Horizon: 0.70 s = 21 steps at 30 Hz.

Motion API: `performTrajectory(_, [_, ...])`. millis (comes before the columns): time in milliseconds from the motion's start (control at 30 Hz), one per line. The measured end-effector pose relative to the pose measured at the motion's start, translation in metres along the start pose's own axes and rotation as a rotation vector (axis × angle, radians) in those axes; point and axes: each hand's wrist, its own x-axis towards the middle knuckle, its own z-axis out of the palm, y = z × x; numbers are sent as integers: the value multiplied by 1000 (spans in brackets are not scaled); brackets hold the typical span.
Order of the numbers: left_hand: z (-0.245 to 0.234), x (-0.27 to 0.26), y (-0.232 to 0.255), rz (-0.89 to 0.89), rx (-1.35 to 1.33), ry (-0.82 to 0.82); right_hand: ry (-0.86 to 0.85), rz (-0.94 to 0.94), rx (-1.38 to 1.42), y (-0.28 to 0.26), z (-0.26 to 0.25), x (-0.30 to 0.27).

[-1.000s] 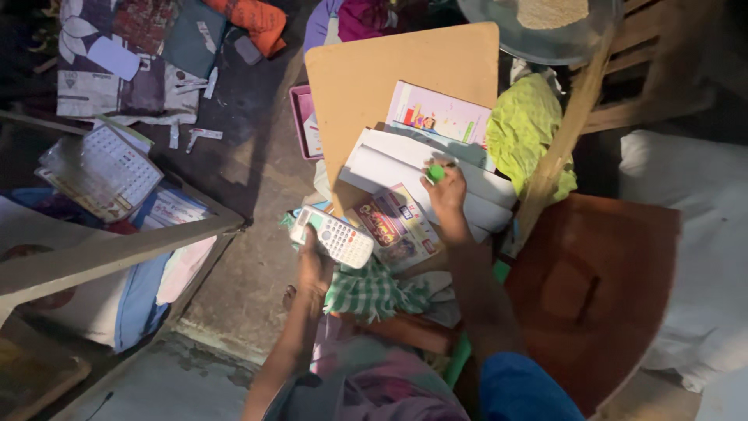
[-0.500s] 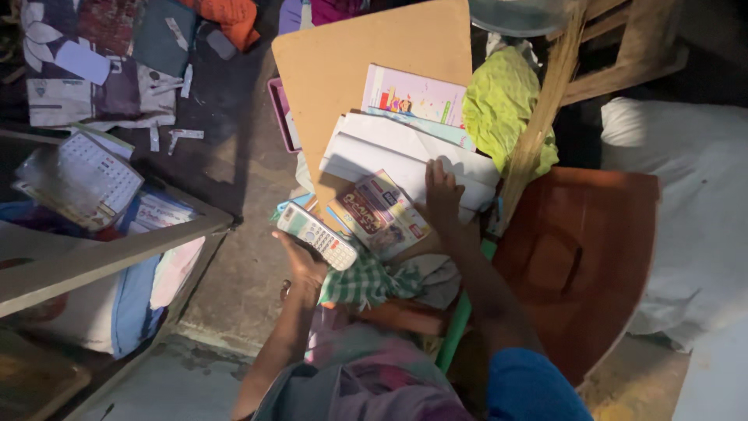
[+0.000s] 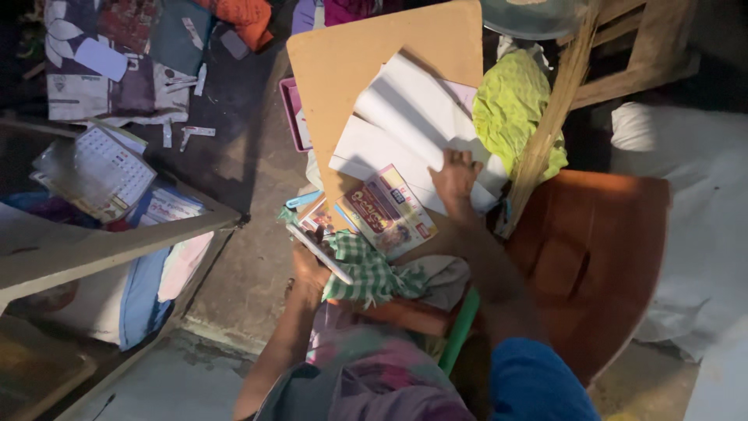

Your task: The person organizes various boxes, containers, and papers by moving them around on a surface and eventually placing a small yellow bag and other items into a larger cardboard box.

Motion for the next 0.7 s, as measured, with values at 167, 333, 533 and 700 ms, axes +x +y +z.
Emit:
performTrajectory(167, [32, -20, -1, -18, 226, -155, 100, -64, 357, -18, -73, 29])
performTrajectory(333, [91, -61, 6, 189, 628, -347, -17, -414, 552, -96, -132, 12])
performTrajectory(533, [107, -64, 9, 63, 574, -143, -234, -458, 999, -158, -151, -35])
performTrajectory(700, [95, -92, 17, 200, 582, -5, -369, -256, 1198, -143, -115, -41])
